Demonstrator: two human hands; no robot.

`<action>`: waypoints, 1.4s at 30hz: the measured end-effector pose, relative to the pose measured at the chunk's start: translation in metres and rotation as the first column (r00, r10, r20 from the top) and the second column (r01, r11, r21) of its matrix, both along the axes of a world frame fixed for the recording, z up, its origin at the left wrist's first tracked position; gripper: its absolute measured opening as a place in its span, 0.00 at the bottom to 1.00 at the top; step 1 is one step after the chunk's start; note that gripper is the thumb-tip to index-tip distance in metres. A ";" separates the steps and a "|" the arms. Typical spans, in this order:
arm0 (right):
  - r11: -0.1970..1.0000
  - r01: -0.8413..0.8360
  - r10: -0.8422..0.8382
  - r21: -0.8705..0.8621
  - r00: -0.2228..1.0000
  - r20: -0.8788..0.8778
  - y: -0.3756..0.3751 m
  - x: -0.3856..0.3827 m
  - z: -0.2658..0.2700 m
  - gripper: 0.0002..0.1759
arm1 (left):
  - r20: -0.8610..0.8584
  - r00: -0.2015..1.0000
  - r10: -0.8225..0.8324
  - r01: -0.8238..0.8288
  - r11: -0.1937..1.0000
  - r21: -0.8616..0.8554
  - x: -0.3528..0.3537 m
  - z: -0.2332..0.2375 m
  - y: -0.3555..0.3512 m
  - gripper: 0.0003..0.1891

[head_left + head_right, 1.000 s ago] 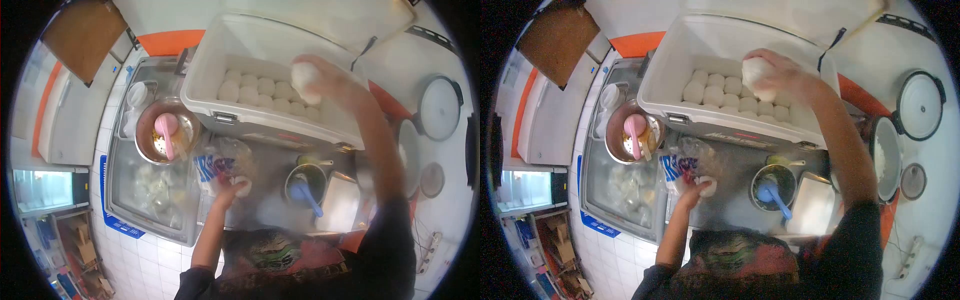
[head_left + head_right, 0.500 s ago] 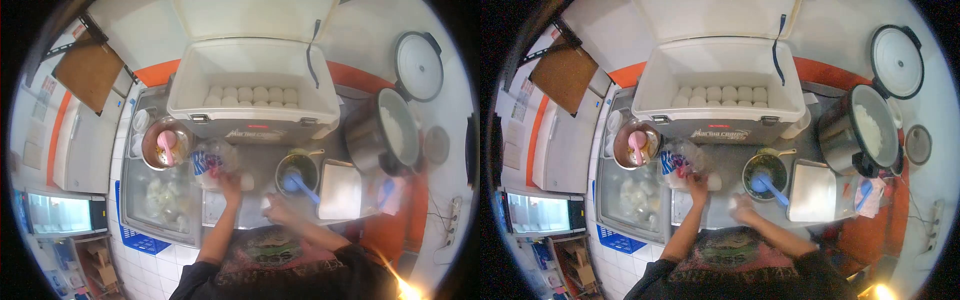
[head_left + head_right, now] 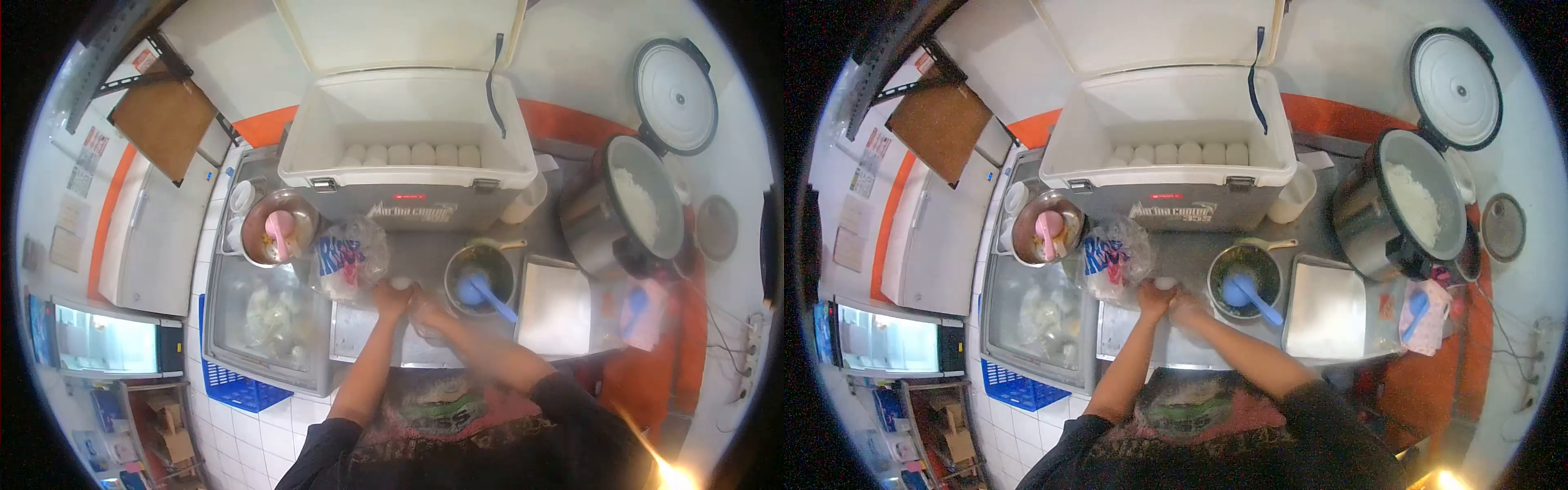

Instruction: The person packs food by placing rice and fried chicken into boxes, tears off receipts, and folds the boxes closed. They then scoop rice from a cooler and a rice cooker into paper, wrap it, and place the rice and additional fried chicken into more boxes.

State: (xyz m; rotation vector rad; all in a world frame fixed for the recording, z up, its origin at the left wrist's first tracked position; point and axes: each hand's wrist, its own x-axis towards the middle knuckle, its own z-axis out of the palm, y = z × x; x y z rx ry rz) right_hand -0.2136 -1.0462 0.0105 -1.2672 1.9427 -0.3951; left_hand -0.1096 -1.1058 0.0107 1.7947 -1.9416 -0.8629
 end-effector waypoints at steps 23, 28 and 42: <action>0.990 0.098 0.030 -0.104 0.569 0.822 0.116 -0.113 0.103 0.34 | 0.008 0.998 0.062 -0.057 0.951 -0.305 0.006 -0.006 0.057 0.50; 0.947 0.302 -0.134 -0.106 0.676 0.724 0.186 -0.181 0.135 0.35 | 0.090 0.996 -0.022 0.044 0.968 -0.248 0.008 -0.015 0.049 0.53; 0.084 0.964 -0.114 -0.253 0.262 0.958 0.322 -0.179 0.152 0.37 | 0.118 0.833 -0.541 0.548 0.775 -0.314 -0.034 0.105 0.028 0.42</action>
